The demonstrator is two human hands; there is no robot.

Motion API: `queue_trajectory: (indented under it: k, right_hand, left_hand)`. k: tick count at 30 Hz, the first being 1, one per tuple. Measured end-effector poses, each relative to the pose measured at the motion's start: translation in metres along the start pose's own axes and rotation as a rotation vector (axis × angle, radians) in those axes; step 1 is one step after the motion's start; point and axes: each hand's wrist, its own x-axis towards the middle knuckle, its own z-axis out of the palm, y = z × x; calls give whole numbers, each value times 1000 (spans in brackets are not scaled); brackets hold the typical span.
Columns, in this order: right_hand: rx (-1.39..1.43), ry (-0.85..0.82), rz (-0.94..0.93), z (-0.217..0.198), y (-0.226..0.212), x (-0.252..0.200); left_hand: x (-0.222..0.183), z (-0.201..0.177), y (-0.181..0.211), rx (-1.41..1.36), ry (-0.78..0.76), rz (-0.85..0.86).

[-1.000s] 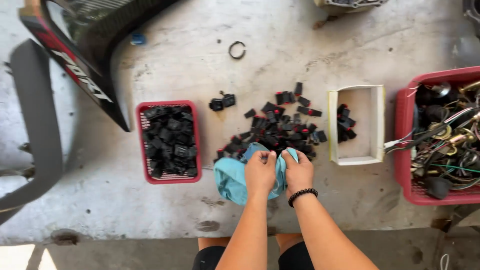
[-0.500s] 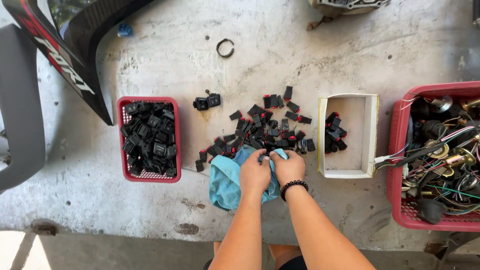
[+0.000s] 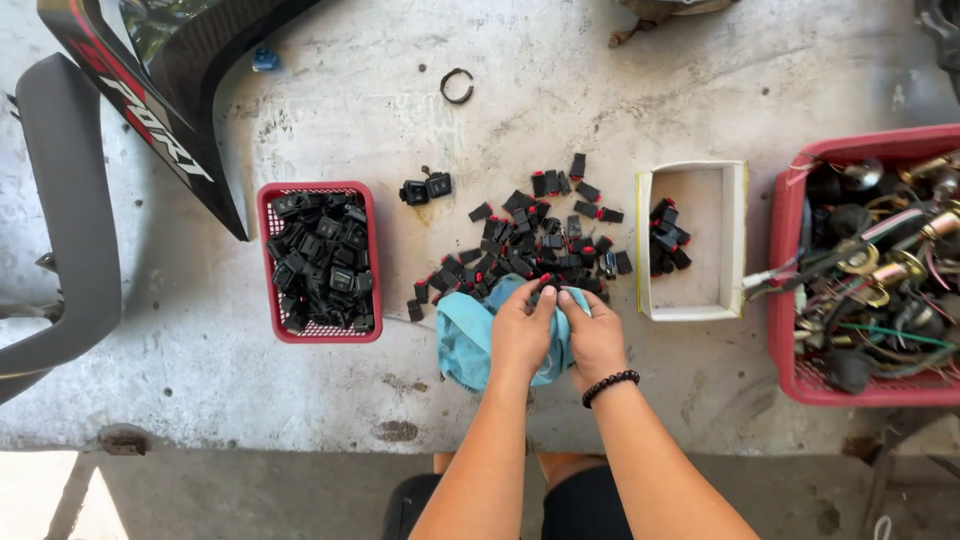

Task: Cleaning individual motorcycle electrical switches or components using a cloth on a workbench.

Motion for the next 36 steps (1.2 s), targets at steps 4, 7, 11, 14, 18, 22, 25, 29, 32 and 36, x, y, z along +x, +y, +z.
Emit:
queue_trajectory:
  k: [4, 7, 11, 14, 18, 22, 25, 29, 32, 36]
  right_hand:
    - [159, -34, 21, 0, -21, -70]
    - [141, -53, 1, -7, -27, -112]
    - [247, -131, -81, -21, -33, -153]
    - [307, -149, -153, -21, -44, -170]
    - [417, -198, -177, -22, -74, -219]
    - [529, -321, -244, -33, -102, -260]
    - [571, -398, -291, -43, -119, -279]
    - [372, -429, -366, -58, -106, -275]
    - [295, -391, -356, -62, -99, -270]
    - [208, -333, -328, -61, -96, -275]
  left_hand:
    - [-47, -18, 6, -100, 8, 46]
    - [-93, -41, 21, -115, -3, 82]
    - [-145, -68, 40, -194, -53, 220]
    - [-160, -84, 48, -205, -88, 309]
    - [-189, -101, 65, -167, -103, 427]
    - [-221, -107, 86, -146, -117, 594]
    - [-239, -108, 92, -155, -105, 639]
    - [-260, -111, 95, -70, -79, 680]
    - [-269, -113, 95, -39, -91, 703]
    - [-277, -119, 92, 3, -128, 710]
